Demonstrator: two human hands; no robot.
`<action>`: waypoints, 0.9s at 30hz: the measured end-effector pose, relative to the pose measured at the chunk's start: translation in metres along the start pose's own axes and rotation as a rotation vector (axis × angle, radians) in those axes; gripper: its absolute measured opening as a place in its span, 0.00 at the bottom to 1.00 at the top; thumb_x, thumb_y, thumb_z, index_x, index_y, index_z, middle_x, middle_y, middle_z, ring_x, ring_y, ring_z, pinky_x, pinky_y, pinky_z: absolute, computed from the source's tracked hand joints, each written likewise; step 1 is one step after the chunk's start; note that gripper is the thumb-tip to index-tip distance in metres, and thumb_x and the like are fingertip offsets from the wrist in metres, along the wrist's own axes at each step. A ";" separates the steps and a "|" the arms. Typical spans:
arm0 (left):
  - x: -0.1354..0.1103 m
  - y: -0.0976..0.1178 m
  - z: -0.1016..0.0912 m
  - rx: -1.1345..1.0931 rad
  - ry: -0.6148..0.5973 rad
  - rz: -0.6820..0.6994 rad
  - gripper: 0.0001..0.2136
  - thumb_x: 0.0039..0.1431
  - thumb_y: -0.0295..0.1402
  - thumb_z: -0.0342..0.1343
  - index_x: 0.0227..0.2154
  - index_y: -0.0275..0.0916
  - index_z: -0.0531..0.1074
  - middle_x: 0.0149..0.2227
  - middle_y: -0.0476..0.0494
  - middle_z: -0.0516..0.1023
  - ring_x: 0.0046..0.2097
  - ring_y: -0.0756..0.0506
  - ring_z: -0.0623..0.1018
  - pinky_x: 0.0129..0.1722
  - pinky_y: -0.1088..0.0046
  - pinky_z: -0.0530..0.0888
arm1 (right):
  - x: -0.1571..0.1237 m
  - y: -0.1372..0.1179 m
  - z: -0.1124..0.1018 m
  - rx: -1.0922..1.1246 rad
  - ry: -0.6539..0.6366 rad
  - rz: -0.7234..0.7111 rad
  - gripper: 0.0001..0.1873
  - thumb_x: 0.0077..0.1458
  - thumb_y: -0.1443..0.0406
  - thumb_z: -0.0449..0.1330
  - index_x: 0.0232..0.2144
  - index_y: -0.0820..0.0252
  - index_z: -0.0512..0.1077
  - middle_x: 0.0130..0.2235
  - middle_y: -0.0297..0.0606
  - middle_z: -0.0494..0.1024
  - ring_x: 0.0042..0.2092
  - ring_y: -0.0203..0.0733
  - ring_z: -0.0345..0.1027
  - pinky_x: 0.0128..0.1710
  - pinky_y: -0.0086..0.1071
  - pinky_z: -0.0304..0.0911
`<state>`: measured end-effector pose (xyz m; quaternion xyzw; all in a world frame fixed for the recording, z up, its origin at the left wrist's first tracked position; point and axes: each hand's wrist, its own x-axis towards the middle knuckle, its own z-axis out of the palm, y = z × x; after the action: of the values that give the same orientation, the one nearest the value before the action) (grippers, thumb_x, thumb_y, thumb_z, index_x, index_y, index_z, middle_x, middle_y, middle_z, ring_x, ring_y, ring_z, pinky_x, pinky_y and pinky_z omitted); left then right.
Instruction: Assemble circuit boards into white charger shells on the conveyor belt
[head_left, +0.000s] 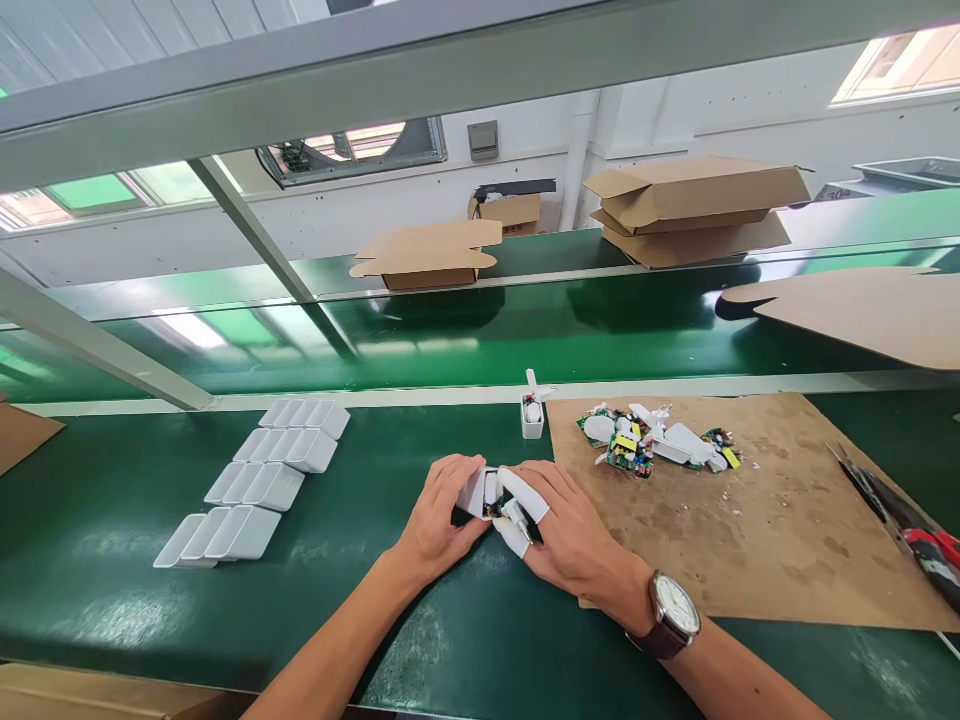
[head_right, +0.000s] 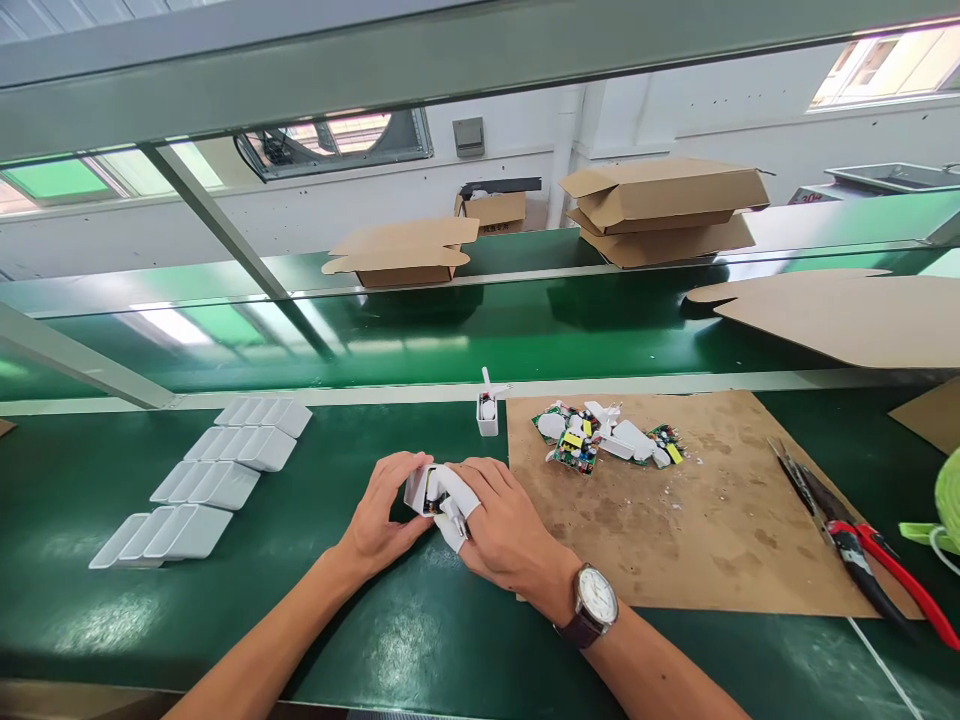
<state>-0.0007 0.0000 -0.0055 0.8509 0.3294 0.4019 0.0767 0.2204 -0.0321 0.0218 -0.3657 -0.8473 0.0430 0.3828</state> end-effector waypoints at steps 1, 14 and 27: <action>0.000 0.000 -0.001 0.006 0.003 0.002 0.31 0.65 0.30 0.60 0.68 0.45 0.55 0.54 0.34 0.76 0.56 0.36 0.75 0.55 0.50 0.76 | 0.000 0.000 0.000 0.000 0.004 -0.004 0.33 0.61 0.73 0.56 0.67 0.61 0.57 0.52 0.50 0.77 0.53 0.54 0.70 0.51 0.49 0.73; -0.006 -0.003 0.002 -0.575 -0.075 -0.397 0.29 0.70 0.35 0.54 0.69 0.44 0.51 0.63 0.31 0.72 0.62 0.39 0.76 0.60 0.54 0.76 | 0.001 0.010 0.005 0.191 0.068 0.061 0.20 0.66 0.71 0.54 0.58 0.52 0.67 0.51 0.44 0.78 0.52 0.47 0.74 0.51 0.45 0.75; -0.003 0.001 -0.005 -0.737 -0.006 -0.434 0.35 0.74 0.44 0.47 0.74 0.45 0.34 0.66 0.30 0.69 0.65 0.38 0.72 0.62 0.51 0.71 | 0.011 0.024 0.026 0.039 -0.205 -0.026 0.17 0.69 0.67 0.54 0.58 0.56 0.68 0.52 0.47 0.78 0.45 0.46 0.79 0.42 0.38 0.79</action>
<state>-0.0058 -0.0031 -0.0035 0.6789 0.3349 0.4647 0.4593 0.2118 -0.0023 0.0024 -0.3407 -0.8857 0.0918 0.3016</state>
